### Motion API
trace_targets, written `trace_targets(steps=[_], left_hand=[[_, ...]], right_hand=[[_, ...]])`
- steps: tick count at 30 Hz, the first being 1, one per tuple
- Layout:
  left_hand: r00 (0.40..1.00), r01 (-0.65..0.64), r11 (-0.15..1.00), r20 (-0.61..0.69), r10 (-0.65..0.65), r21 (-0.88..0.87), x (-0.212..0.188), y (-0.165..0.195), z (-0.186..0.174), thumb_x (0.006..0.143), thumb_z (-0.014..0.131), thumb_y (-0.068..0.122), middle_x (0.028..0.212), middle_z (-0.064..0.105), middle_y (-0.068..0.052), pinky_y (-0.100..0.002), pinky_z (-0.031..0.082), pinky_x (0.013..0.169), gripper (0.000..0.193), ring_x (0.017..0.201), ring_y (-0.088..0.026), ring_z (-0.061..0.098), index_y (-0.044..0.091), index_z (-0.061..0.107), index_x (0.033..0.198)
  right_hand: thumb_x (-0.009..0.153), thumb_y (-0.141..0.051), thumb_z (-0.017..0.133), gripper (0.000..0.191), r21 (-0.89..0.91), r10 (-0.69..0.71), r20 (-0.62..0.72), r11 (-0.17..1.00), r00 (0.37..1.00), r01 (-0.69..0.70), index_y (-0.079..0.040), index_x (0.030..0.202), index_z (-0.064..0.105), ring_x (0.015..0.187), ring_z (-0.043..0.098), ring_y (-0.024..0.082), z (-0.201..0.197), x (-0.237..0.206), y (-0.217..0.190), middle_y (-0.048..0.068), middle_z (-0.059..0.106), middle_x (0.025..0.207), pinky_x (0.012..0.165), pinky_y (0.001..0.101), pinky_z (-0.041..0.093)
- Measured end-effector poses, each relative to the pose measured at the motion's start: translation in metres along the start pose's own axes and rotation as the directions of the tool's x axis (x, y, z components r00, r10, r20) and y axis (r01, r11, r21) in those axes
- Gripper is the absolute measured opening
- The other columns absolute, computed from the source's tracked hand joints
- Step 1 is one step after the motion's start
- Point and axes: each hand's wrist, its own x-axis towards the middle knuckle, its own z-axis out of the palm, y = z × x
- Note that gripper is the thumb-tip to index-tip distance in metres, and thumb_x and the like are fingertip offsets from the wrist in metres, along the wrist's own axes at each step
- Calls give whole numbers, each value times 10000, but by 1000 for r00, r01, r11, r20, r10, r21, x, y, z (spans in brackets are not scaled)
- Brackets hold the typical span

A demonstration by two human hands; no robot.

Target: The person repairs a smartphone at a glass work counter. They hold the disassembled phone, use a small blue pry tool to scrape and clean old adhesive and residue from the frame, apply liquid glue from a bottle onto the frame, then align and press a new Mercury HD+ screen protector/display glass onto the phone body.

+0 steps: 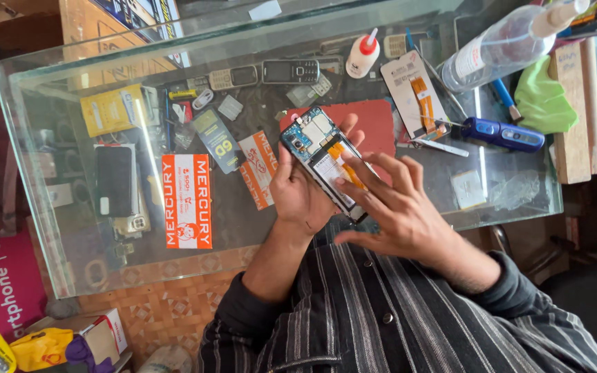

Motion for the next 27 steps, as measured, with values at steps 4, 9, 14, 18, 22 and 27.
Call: trace_targets(steps=[4,9,14,18,22,27], left_hand=[[981,-59,997,184,68,-59,6,-7,-30,1140,559,440,1373,522,-139,-537,430,1192,585,1304,-305,523,86,455,1594],[996,-75,955,-31,87,288,17,2,-56,939,800,213,1145,656,-98,-445,583,939,478,1051,-267,704,72,579,1339],[986,6,920,-157,60,392,17,0,-58,903,830,114,924,712,-91,-390,617,784,247,850,-225,735,34,637,1034],[989,31,884,-142,40,467,14,-6,-55,889,840,108,903,714,-61,-343,592,760,223,830,-176,720,52,648,988],[990,39,853,-136,38,521,13,-8,-54,869,858,134,873,713,-42,-308,573,742,237,801,-144,704,57,660,975],[992,21,857,-120,47,515,14,-10,-54,871,880,142,864,698,-19,-292,564,732,257,786,-116,684,63,656,971]], right_hand=[[814,-96,751,604,194,50,-43,980,998,-41,23,1374,557,1269,596,420,22,-11,7,204,590,1456,1039,511,527],[849,27,657,507,577,260,11,787,966,-218,53,1349,579,1082,727,352,32,-24,19,205,669,1270,908,401,603],[877,10,685,234,653,422,29,679,906,-337,65,1103,703,1009,715,234,40,-29,29,170,746,1074,884,336,555],[974,13,680,52,934,585,239,81,775,-349,65,967,675,892,630,105,58,-30,41,73,683,966,794,256,524],[942,42,669,43,938,558,257,52,789,-342,61,904,678,817,619,103,69,-34,52,74,676,902,745,254,510],[936,47,676,57,939,543,255,57,800,-338,62,881,669,803,609,108,72,-39,56,79,670,902,729,256,499]])
